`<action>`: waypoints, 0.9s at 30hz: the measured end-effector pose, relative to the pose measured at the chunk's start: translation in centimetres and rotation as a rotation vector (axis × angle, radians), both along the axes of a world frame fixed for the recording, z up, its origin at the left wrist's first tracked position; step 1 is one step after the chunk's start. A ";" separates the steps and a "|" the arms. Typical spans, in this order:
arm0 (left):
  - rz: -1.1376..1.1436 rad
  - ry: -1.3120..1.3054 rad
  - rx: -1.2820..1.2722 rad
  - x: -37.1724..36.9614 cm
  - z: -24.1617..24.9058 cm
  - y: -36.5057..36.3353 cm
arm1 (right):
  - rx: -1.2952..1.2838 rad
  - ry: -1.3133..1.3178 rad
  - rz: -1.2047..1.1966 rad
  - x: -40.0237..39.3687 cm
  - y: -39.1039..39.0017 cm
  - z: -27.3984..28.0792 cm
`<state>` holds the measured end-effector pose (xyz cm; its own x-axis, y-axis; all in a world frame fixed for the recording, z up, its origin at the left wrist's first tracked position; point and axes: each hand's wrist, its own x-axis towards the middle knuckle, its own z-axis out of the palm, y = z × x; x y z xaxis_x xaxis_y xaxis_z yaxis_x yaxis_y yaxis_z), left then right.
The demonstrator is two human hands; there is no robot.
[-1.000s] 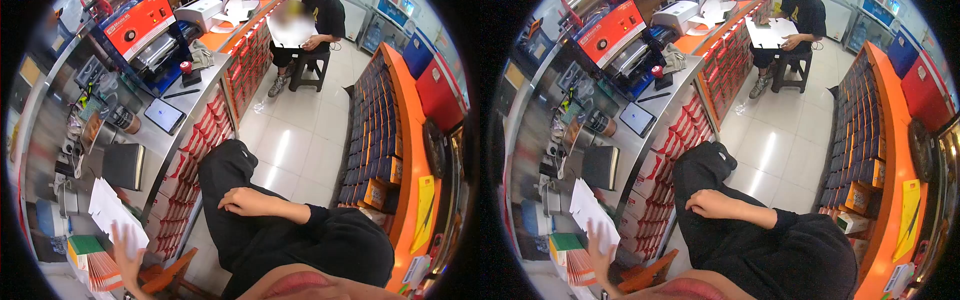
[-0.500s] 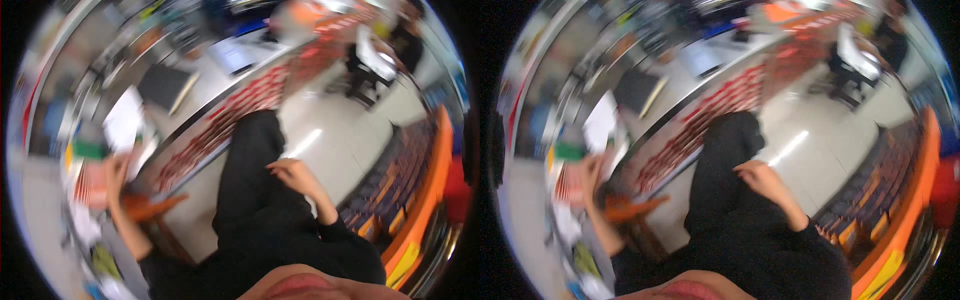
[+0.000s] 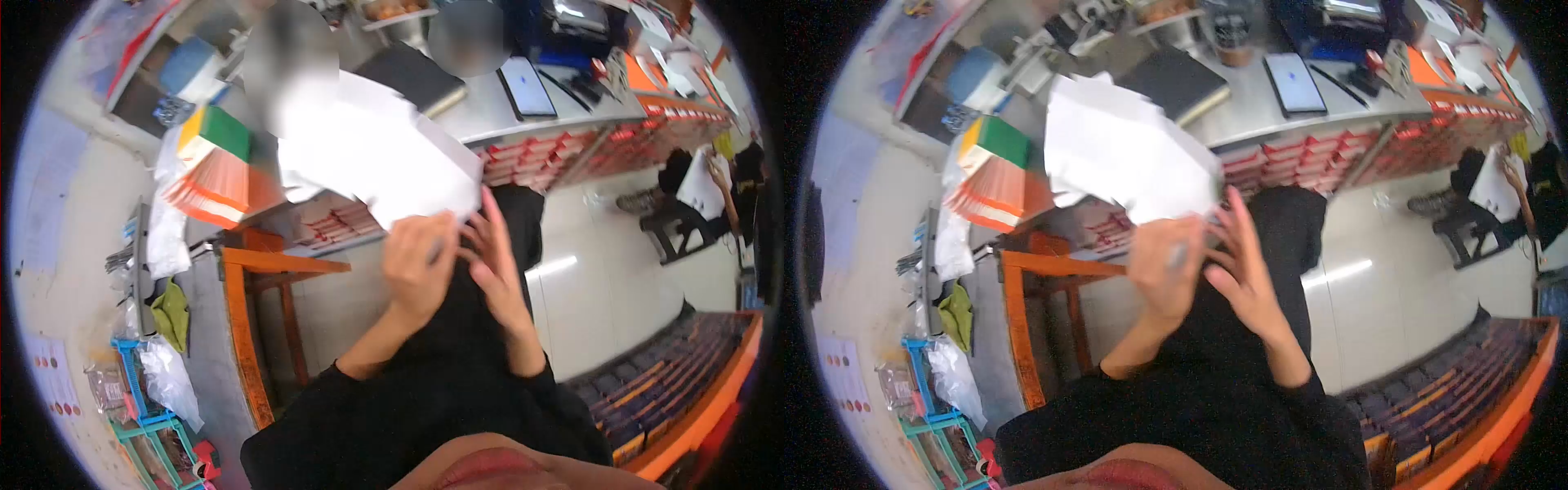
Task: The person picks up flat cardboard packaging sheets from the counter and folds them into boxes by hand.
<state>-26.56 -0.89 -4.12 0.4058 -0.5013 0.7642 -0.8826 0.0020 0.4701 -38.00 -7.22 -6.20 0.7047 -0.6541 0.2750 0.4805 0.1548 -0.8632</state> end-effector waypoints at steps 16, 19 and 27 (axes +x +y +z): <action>-0.327 -0.440 -0.187 -2.1 5.1 -2.7 | -0.469 -0.033 -0.976 -5.5 -0.2 4.8; -0.426 -0.438 -0.243 -3.1 4.7 -2.6 | -0.078 -0.137 -0.813 -5.3 0.7 8.5; -0.435 -0.223 -0.030 -4.6 8.1 -0.7 | -0.409 0.187 -0.831 -10.3 0.1 10.2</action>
<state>-31.16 -1.56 4.02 -0.0117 -0.5641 0.8256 -0.8762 0.4037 0.2634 -48.27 -7.13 4.02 0.1123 -0.8443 0.5240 0.1495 -0.5070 -0.8489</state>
